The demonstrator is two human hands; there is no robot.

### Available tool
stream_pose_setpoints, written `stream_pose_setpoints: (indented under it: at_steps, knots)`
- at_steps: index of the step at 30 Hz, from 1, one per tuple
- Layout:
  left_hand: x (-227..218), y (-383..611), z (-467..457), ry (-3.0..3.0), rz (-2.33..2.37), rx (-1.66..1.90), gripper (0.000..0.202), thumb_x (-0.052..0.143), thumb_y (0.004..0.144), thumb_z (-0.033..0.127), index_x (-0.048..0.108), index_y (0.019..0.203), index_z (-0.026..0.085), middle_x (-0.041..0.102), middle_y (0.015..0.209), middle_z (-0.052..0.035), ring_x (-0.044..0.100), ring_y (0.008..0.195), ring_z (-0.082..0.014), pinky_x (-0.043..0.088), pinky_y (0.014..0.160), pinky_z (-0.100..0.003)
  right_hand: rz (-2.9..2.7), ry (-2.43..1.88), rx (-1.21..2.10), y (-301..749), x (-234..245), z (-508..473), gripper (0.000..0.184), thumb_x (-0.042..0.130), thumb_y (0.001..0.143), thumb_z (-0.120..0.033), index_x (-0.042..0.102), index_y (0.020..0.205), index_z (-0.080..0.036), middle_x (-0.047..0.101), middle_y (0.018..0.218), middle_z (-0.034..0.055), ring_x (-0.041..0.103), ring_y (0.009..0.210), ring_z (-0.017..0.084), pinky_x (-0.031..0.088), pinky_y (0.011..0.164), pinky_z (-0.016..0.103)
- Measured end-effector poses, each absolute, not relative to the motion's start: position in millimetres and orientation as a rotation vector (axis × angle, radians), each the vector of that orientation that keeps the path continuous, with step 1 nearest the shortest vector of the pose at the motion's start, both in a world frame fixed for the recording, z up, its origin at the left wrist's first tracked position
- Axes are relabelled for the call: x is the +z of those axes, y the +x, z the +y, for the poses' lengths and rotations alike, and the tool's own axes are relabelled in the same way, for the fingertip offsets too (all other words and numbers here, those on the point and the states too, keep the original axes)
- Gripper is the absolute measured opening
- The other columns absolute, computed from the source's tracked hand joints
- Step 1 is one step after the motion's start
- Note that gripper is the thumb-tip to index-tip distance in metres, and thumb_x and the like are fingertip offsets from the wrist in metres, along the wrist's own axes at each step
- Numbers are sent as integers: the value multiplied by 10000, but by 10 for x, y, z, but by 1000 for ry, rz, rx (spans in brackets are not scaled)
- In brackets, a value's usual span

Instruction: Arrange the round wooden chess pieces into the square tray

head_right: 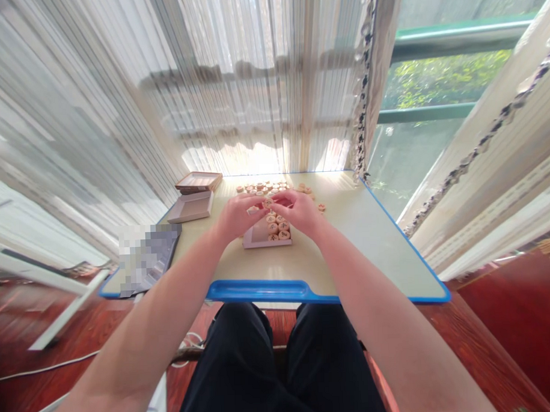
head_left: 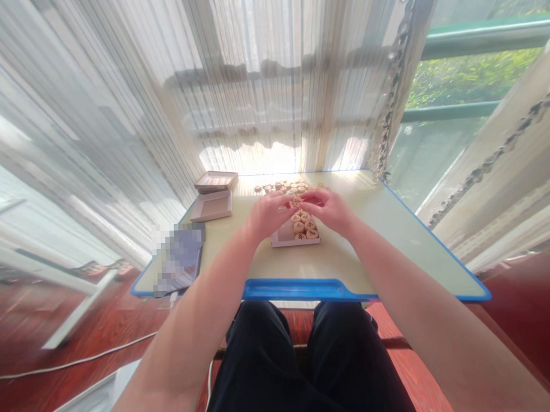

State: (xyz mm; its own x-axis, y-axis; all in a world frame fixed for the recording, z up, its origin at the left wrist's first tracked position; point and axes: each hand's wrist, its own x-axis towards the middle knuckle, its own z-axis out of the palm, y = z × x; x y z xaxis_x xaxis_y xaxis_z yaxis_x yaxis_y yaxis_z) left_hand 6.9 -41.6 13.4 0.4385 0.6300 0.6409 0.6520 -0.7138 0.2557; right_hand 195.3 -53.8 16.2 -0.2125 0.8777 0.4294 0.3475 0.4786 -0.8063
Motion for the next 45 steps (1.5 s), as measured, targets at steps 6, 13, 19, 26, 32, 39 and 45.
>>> stream_pose_setpoints:
  at_steps: [6,13,19,26,32,39,45]
  knots:
    - [143,82,-451,-2682,-1207,-1103,205,570,799,342,702,880,208,687,752,-19,603,699,-140,451,660,-237,-1865,-1076,489,1995,174,-552,250,635,747,-349,704,932,-195,700,875,51,620,697,155,513,673,290]
    - [183,108,-495,-2703,-1262,-1055,179,576,761,302,706,824,196,681,711,-25,598,669,-146,447,638,-243,-1937,-1058,497,1970,142,-538,266,641,740,-413,706,876,-193,704,830,40,624,691,153,499,670,286]
    - [179,86,-488,-2677,-1211,-1097,169,560,769,292,697,789,194,685,722,-19,597,658,-136,447,639,-241,-1896,-1052,550,1974,159,-538,279,640,745,-399,692,916,-185,704,879,56,634,726,167,512,703,308]
    - [169,86,-463,-2640,-1185,-1178,208,528,816,302,695,766,188,680,696,-19,592,627,-123,443,618,-232,-1806,-1008,687,1991,206,-561,244,605,788,-346,689,964,-201,695,967,56,638,876,189,516,798,329]
    - [157,104,-461,-2654,-1206,-1229,252,536,825,384,705,844,198,701,754,-28,612,670,-129,467,651,-229,-1805,-996,729,1993,216,-562,232,608,789,-331,698,976,-227,689,1009,40,630,935,198,505,853,347]
    - [135,99,-436,-2720,-1199,-1255,237,546,821,363,700,887,195,706,780,-26,624,671,-123,482,644,-218,-1811,-985,734,1991,188,-544,257,619,779,-372,692,981,-230,696,985,40,636,921,204,504,850,360]
    - [115,93,-405,-2659,-1244,-1277,210,589,786,368,699,835,196,701,748,-22,622,655,-126,480,642,-233,-1801,-1031,676,1983,208,-561,250,638,754,-354,697,929,-185,703,913,58,648,823,194,518,767,335]
